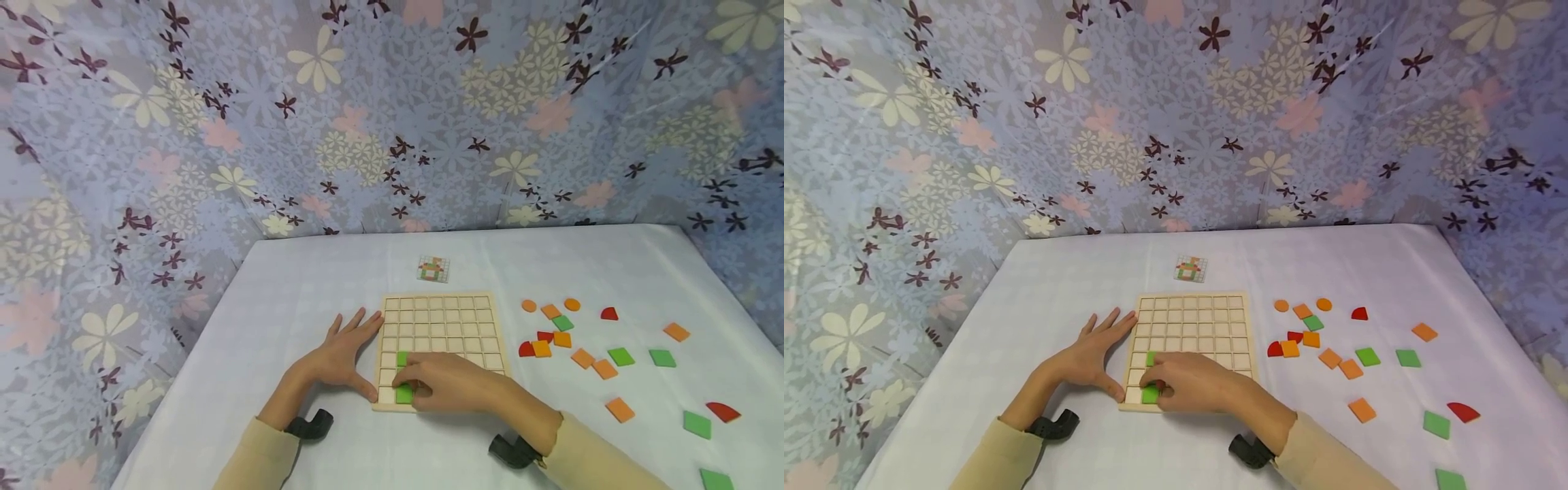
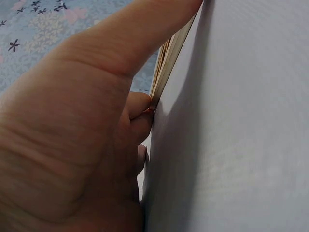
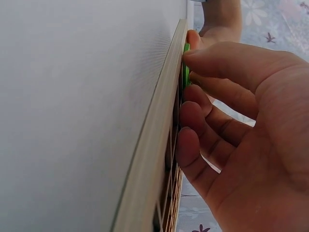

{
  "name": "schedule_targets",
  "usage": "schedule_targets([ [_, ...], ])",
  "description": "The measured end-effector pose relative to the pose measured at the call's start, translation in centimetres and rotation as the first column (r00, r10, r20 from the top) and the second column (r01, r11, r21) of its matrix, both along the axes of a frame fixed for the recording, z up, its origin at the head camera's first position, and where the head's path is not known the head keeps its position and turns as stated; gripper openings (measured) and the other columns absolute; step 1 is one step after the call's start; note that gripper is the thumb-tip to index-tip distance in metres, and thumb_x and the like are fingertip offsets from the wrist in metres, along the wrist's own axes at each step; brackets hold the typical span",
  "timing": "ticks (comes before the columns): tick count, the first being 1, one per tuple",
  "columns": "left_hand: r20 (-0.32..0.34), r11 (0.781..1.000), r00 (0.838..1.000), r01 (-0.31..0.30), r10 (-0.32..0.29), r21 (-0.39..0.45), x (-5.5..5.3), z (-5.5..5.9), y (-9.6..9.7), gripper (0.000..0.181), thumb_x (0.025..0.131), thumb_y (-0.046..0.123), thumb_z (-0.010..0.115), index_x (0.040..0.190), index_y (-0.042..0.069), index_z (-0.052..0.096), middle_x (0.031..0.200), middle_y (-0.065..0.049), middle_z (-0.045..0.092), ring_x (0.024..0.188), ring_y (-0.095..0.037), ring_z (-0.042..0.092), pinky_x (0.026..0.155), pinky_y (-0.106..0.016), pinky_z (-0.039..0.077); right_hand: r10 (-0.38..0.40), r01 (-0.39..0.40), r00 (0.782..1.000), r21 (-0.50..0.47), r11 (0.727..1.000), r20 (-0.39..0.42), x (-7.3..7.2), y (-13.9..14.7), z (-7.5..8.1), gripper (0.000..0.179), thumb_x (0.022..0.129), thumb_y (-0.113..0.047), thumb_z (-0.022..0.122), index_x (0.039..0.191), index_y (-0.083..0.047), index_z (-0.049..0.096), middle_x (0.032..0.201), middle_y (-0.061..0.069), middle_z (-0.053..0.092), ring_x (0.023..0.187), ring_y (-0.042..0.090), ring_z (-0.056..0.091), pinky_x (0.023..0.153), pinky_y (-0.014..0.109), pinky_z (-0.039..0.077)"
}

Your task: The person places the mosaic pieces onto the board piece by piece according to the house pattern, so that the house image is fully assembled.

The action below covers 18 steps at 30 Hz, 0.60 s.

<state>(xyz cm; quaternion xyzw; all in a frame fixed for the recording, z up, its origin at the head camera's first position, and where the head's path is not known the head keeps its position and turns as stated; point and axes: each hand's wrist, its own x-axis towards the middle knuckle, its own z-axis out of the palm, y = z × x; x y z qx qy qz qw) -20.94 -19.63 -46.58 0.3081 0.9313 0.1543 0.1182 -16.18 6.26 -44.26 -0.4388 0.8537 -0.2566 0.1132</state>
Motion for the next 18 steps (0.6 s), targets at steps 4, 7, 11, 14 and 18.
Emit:
schedule_targets([
  [4,0.003,1.0,1.0,-0.002,0.002,0.001,0.2,0.0,0.1,0.142,0.044,0.084,0.069,0.156,0.019,0.011,0.16,0.007,0.007,0.146,-0.022,-0.005,0.112,-0.053,-0.009,0.005,-0.005,1.0,-0.006,1.0,-0.007,0.3,0.2,0.0,0.031,0.082,-0.015,0.066,0.111,-0.025,0.071,0.083,-0.015,0.052,0.07,-0.001,0.047,0.061,0.018,0.042],
  [7,-0.009,1.0,1.0,-0.006,0.006,0.01,0.1,0.2,0.1,0.142,0.043,0.084,0.07,0.156,0.019,0.013,0.16,0.007,0.008,0.146,-0.022,-0.003,0.113,-0.053,-0.008,0.005,-0.005,1.0,-0.013,1.0,-0.019,0.3,0.3,0.1,0.031,0.082,-0.016,0.067,0.112,-0.025,0.071,0.084,-0.015,0.053,0.071,0.0,0.047,0.061,0.018,0.042],
  [11,-0.012,1.0,1.0,-0.003,0.003,0.01,0.0,0.4,0.1,0.141,0.044,0.084,0.07,0.156,0.019,0.012,0.16,0.007,0.008,0.146,-0.022,-0.003,0.113,-0.052,-0.008,0.002,-0.002,1.0,-0.02,1.0,-0.016,0.2,0.4,0.2,0.03,0.082,-0.017,0.066,0.111,-0.024,0.071,0.084,-0.015,0.053,0.071,0.0,0.047,0.062,0.018,0.043],
  [14,-0.011,1.0,1.0,-0.004,0.004,0.006,0.0,0.4,0.1,0.141,0.044,0.083,0.07,0.156,0.019,0.013,0.16,0.006,0.008,0.146,-0.023,-0.003,0.113,-0.053,-0.008,-0.006,0.006,1.0,-0.029,1.0,0.007,0.1,0.7,0.2,0.03,0.084,-0.019,0.065,0.112,-0.024,0.07,0.083,-0.016,0.053,0.071,0.001,0.048,0.062,0.019,0.044],
  [18,-0.018,1.0,1.0,0.004,-0.003,0.009,0.1,0.2,0.1,0.141,0.044,0.083,0.071,0.156,0.018,0.014,0.16,0.004,0.009,0.146,-0.024,-0.003,0.112,-0.054,-0.007,-0.041,0.042,0.998,-0.024,0.999,0.04,0.0,1.7,0.3,0.028,0.085,-0.021,0.064,0.112,-0.026,0.07,0.081,-0.018,0.053,0.069,0.002,0.049,0.061,0.022,0.045],
])
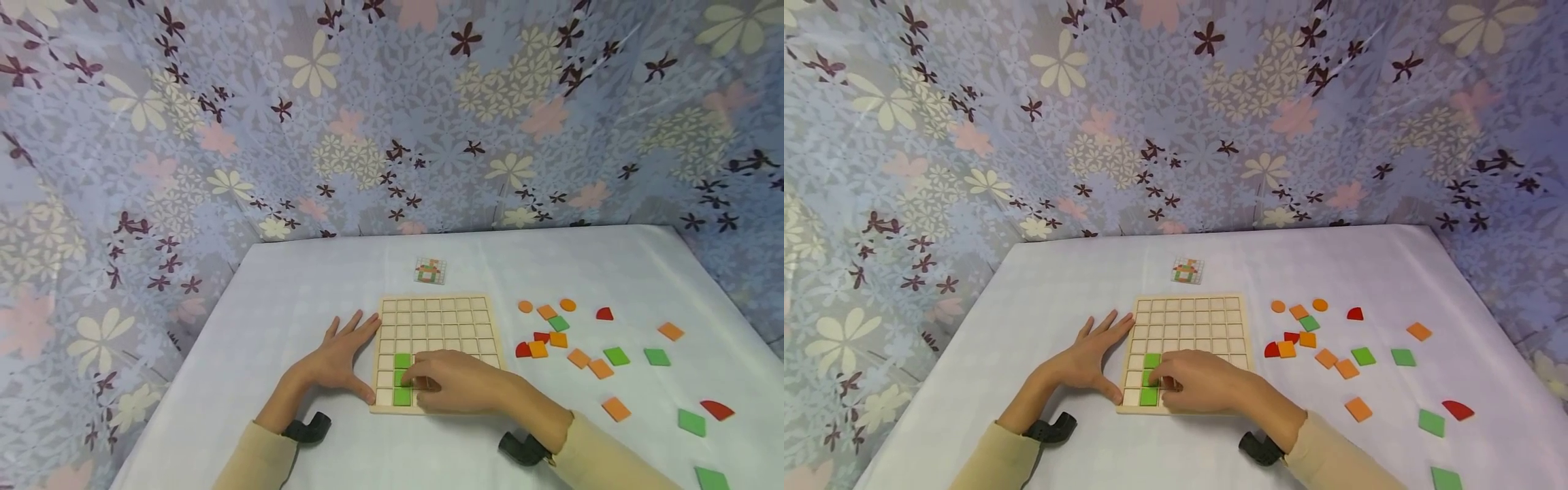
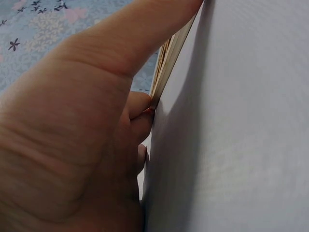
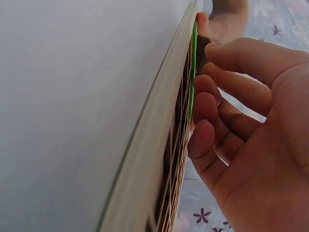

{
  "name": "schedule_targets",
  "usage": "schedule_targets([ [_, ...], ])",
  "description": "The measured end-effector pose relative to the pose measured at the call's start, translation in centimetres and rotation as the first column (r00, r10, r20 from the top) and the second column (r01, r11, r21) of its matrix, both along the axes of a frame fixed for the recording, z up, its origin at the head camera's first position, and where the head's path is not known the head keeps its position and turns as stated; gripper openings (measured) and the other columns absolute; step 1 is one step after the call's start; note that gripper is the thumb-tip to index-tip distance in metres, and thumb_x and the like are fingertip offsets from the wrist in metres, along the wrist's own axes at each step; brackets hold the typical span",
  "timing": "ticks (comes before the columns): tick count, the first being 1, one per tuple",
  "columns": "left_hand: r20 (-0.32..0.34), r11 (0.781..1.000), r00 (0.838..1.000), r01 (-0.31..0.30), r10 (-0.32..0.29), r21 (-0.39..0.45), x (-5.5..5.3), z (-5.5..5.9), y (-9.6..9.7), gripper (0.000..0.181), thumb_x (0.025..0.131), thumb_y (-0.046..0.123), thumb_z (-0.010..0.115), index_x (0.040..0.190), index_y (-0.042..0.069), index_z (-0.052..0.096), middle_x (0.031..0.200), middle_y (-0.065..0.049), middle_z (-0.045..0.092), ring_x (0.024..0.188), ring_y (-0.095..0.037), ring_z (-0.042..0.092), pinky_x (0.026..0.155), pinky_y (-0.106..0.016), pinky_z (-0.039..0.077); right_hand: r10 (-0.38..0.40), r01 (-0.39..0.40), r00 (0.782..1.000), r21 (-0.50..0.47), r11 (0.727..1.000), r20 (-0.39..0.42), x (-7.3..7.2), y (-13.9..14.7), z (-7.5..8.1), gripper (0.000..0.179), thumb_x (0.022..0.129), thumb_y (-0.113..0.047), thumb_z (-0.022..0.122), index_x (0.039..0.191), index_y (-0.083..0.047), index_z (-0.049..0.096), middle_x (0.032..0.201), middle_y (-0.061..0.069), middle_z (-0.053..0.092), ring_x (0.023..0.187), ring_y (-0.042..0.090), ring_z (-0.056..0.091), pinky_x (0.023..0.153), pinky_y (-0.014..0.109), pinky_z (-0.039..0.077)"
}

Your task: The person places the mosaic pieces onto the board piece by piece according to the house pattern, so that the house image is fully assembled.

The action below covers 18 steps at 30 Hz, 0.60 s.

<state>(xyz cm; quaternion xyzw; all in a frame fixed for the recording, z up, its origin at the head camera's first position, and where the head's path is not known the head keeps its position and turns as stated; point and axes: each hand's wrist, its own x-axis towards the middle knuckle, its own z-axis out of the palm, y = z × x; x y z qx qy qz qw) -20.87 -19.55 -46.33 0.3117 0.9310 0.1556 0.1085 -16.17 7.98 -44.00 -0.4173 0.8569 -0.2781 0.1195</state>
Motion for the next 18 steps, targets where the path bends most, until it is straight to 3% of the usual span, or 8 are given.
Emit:
schedule_targets([
  [9,0.004,1.0,1.0,0.005,-0.005,0.0,-0.1,0.3,-0.2,0.142,0.044,0.084,0.07,0.156,0.018,0.014,0.16,0.004,0.009,0.146,-0.024,-0.003,0.112,-0.053,-0.008,-0.056,0.057,0.998,-0.068,0.996,0.018,-0.1,2.6,0.4,0.023,0.089,-0.016,0.066,0.11,-0.023,0.07,0.079,-0.017,0.054,0.067,0.005,0.05,0.059,0.022,0.045],
  [18,0.0,1.0,1.0,0.002,-0.002,-0.003,-0.1,-0.2,-0.4,0.142,0.042,0.084,0.071,0.156,0.019,0.014,0.16,0.006,0.009,0.146,-0.023,-0.002,0.113,-0.053,-0.008,-0.104,0.105,0.994,-0.066,0.992,0.017,0.1,5.2,0.3,0.021,0.09,-0.017,0.067,0.109,-0.024,0.069,0.083,-0.017,0.055,0.069,0.005,0.051,0.061,0.021,0.047],
])
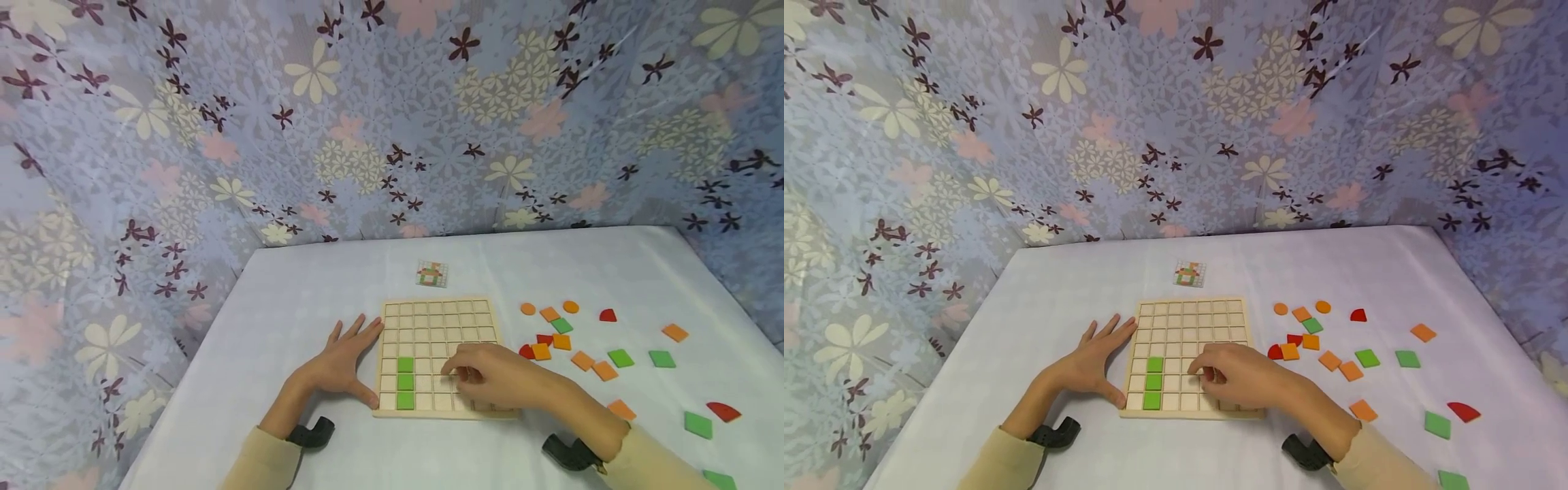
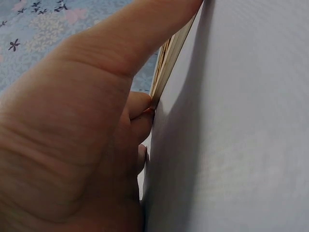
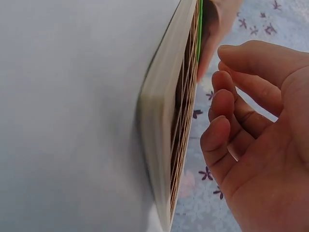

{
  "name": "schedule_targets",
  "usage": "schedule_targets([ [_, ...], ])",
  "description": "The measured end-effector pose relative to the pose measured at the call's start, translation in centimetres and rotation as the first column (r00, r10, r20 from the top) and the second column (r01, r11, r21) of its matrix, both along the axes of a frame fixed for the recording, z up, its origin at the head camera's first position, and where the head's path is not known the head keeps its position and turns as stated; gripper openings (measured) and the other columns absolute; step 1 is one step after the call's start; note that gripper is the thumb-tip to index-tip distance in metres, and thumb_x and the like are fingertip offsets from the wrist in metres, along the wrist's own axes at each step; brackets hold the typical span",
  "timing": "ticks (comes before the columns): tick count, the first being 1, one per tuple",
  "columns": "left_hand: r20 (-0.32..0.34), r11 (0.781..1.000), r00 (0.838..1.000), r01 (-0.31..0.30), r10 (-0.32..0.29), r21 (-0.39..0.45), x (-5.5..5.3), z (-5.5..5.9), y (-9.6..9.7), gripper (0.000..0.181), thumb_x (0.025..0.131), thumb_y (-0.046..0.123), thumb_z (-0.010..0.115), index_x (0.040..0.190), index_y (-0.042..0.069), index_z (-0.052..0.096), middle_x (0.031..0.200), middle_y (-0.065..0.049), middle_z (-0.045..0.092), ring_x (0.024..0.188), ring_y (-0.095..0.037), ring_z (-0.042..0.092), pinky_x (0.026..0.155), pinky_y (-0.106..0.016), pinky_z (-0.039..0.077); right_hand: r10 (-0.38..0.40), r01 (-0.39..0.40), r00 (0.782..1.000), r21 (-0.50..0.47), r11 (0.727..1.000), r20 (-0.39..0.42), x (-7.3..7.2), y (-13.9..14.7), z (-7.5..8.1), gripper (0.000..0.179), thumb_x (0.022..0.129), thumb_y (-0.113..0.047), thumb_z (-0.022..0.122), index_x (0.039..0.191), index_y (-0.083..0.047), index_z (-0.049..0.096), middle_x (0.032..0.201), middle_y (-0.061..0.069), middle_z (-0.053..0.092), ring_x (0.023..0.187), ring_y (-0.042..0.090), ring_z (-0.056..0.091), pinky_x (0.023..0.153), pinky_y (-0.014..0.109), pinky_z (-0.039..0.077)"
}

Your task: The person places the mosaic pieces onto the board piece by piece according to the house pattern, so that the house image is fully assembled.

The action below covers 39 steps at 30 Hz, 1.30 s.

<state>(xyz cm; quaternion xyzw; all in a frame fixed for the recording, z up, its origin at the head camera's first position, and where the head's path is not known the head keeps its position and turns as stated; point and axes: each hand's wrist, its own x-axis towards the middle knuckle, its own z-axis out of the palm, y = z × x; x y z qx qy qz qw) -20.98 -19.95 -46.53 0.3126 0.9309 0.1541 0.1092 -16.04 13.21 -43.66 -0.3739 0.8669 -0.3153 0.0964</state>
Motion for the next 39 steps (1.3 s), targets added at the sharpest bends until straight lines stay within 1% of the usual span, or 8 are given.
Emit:
schedule_targets([
  [3,0.008,1.0,1.0,-0.011,0.011,-0.014,0.1,-0.1,0.3,0.143,0.042,0.084,0.07,0.156,0.02,0.013,0.16,0.008,0.008,0.146,-0.021,-0.003,0.113,-0.052,-0.008,-0.026,0.026,1.0,0.011,1.0,0.006,0.1,1.0,-0.1,0.022,0.09,-0.017,0.067,0.11,-0.025,0.069,0.083,-0.017,0.055,0.068,0.005,0.051,0.059,0.02,0.046],
  [9,0.01,1.0,1.0,-0.023,0.023,-0.022,0.2,0.1,0.4,0.143,0.041,0.083,0.071,0.156,0.02,0.013,0.16,0.008,0.008,0.146,-0.021,-0.003,0.113,-0.051,-0.008,-0.075,0.075,0.997,0.041,0.996,-0.006,0.1,2.5,0.0,0.022,0.09,-0.022,0.068,0.111,-0.026,0.068,0.083,-0.018,0.054,0.07,0.004,0.051,0.059,0.021,0.046],
  [11,0.011,0.999,1.0,-0.021,0.021,-0.024,-0.1,0.1,0.3,0.143,0.041,0.084,0.071,0.156,0.021,0.013,0.16,0.009,0.008,0.146,-0.02,-0.004,0.113,-0.051,-0.008,-0.09,0.09,0.996,0.052,0.995,0.002,0.0,2.9,0.1,0.022,0.09,-0.023,0.068,0.112,-0.026,0.068,0.085,-0.018,0.054,0.072,0.005,0.052,0.061,0.021,0.047],
  [15,0.009,1.0,1.0,-0.011,0.011,-0.026,-0.4,0.1,0.2,0.143,0.041,0.085,0.069,0.156,0.022,0.012,0.16,0.01,0.006,0.146,-0.019,-0.005,0.113,-0.051,-0.008,-0.114,0.114,0.993,0.06,0.992,0.011,-0.1,3.9,0.2,0.024,0.089,-0.021,0.069,0.113,-0.024,0.067,0.087,-0.018,0.055,0.074,0.004,0.052,0.063,0.022,0.047],
  [20,0.006,1.0,1.0,0.002,-0.002,-0.001,-0.8,0.2,-0.1,0.143,0.042,0.083,0.071,0.156,0.019,0.014,0.16,0.006,0.009,0.146,-0.023,-0.003,0.112,-0.054,-0.008,-0.156,0.156,0.988,0.06,0.986,-0.014,-0.2,5.2,0.2,0.026,0.086,-0.017,0.07,0.111,-0.023,0.068,0.087,-0.018,0.055,0.075,0.003,0.053,0.063,0.021,0.048],
  [24,0.019,1.0,1.0,0.011,-0.011,-0.004,-1.1,0.3,-0.1,0.143,0.042,0.084,0.07,0.156,0.019,0.013,0.16,0.007,0.008,0.146,-0.022,-0.004,0.112,-0.053,-0.008,-0.184,0.185,0.983,0.072,0.98,-0.024,0.0,6.3,0.0,0.026,0.086,-0.016,0.069,0.111,-0.023,0.068,0.088,-0.018,0.055,0.076,0.001,0.053,0.065,0.022,0.049],
  [32,0.027,1.0,1.0,0.008,-0.008,0.001,-1.1,0.2,-0.2,0.143,0.041,0.085,0.069,0.156,0.02,0.013,0.16,0.007,0.008,0.146,-0.021,-0.004,0.113,-0.052,-0.008,-0.212,0.213,0.977,0.072,0.974,-0.014,0.2,8.2,0.1,0.03,0.085,-0.018,0.073,0.114,-0.024,0.067,0.089,-0.017,0.057,0.077,0.0,0.053,0.069,0.025,0.05],
  [39,0.025,1.0,1.0,0.013,-0.014,0.013,-1.0,0.5,-0.3,0.142,0.043,0.083,0.071,0.156,0.019,0.014,0.16,0.006,0.009,0.146,-0.022,-0.003,0.112,-0.053,-0.008,-0.28,0.278,0.96,0.113,0.954,-0.005,0.0,9.5,0.4,0.034,0.083,-0.02,0.076,0.115,-0.021,0.067,0.089,-0.016,0.058,0.076,0.004,0.051,0.066,0.023,0.047],
])
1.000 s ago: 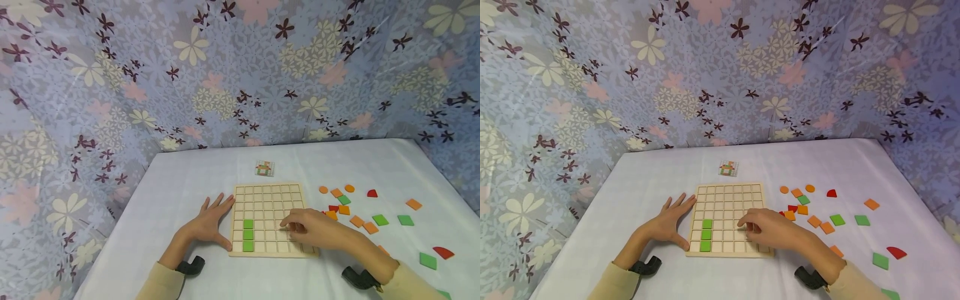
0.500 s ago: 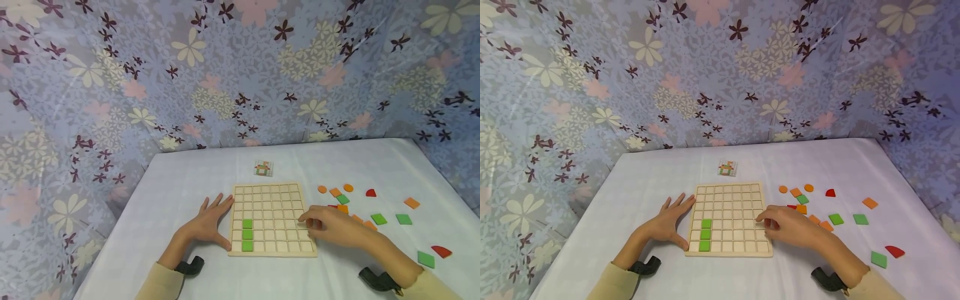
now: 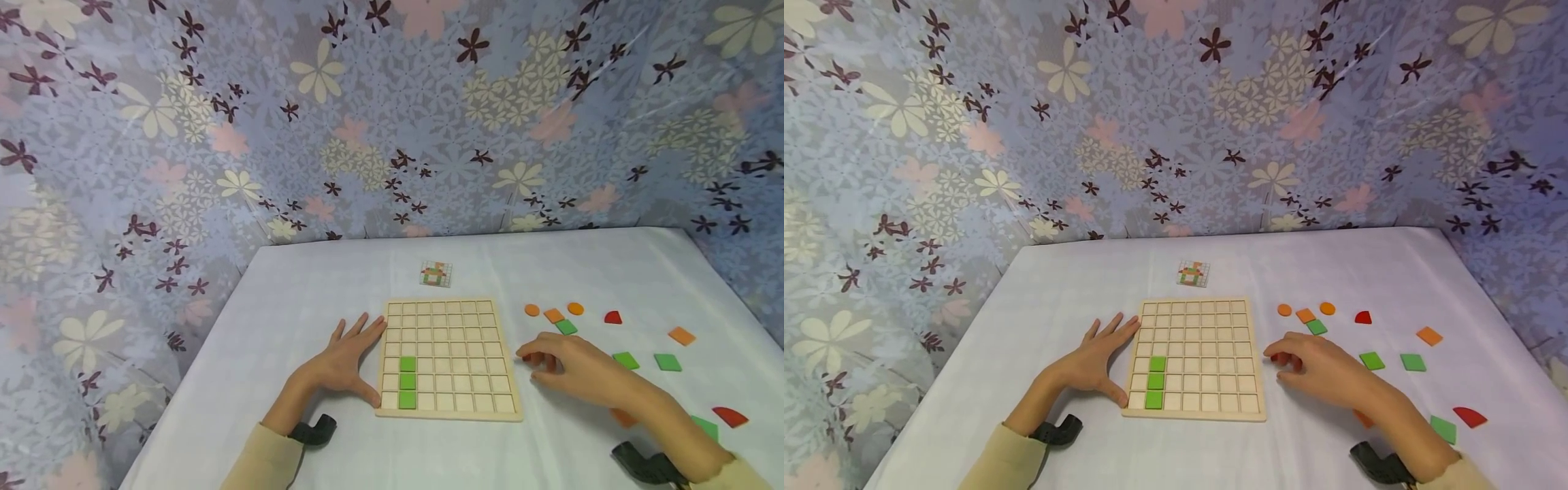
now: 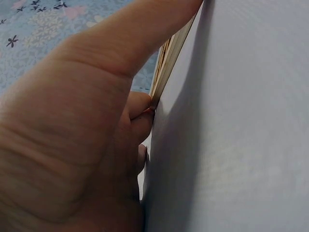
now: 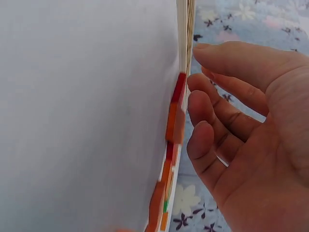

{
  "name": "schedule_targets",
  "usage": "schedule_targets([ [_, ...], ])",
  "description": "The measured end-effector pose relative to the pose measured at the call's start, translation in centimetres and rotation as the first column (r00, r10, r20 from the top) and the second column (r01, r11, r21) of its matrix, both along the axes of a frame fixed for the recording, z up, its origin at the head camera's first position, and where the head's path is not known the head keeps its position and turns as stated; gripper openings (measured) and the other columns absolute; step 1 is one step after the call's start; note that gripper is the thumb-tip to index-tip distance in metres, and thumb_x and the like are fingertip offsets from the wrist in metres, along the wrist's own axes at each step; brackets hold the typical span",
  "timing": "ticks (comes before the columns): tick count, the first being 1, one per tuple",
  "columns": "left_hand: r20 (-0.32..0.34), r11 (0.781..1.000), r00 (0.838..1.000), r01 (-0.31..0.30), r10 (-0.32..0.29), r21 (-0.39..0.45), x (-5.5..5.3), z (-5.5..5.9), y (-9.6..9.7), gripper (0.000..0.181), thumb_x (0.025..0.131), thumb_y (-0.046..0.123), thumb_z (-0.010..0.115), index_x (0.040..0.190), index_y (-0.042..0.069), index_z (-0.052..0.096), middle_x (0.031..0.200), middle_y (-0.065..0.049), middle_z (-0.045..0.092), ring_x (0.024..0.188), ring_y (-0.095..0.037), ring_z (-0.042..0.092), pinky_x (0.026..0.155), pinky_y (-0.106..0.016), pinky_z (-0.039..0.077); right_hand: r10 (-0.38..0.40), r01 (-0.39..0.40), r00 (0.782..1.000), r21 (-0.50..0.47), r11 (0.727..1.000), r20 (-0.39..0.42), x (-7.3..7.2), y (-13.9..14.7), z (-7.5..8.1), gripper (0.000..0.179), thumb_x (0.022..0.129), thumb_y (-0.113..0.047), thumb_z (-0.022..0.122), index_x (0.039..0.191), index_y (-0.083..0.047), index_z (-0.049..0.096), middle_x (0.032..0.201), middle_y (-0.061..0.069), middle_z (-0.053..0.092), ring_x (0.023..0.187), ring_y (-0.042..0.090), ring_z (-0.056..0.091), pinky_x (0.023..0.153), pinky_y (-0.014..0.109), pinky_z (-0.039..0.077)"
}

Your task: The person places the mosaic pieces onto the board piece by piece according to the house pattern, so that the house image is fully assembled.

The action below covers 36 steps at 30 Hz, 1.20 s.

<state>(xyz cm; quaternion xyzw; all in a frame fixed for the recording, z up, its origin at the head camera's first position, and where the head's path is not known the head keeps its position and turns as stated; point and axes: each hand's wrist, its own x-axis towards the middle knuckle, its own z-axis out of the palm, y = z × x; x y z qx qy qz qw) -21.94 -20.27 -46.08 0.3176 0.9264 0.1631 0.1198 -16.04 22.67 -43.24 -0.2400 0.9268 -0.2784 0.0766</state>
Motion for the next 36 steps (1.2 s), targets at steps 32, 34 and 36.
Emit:
schedule_targets([
  [32,0.004,1.0,1.0,-0.007,0.007,-0.029,-0.1,0.6,-0.1,0.142,0.044,0.085,0.068,0.156,0.02,0.011,0.16,0.008,0.006,0.146,-0.021,-0.005,0.112,-0.051,-0.009,-0.109,0.116,0.986,0.045,0.992,-0.122,-0.5,3.1,0.1,0.039,0.077,-0.019,0.081,0.115,-0.019,0.07,0.106,-0.009,0.057,0.085,0.009,0.051,0.07,0.029,0.047],
  [34,0.008,1.0,1.0,-0.001,0.002,-0.026,0.0,0.4,-0.1,0.142,0.044,0.086,0.068,0.156,0.02,0.011,0.16,0.008,0.006,0.146,-0.021,-0.006,0.112,-0.052,-0.01,-0.102,0.109,0.986,0.053,0.993,-0.129,-0.5,3.0,-0.2,0.038,0.077,-0.017,0.081,0.114,-0.018,0.07,0.102,-0.01,0.056,0.08,0.008,0.049,0.065,0.025,0.045],
  [36,0.007,1.0,1.0,0.002,-0.002,-0.026,0.0,0.4,0.0,0.142,0.044,0.087,0.067,0.156,0.02,0.011,0.16,0.007,0.006,0.146,-0.021,-0.006,0.112,-0.052,-0.01,-0.097,0.105,0.988,0.057,0.993,-0.124,-0.4,2.9,-0.3,0.038,0.076,-0.014,0.08,0.113,-0.017,0.07,0.097,-0.01,0.055,0.076,0.008,0.048,0.061,0.022,0.042],
])
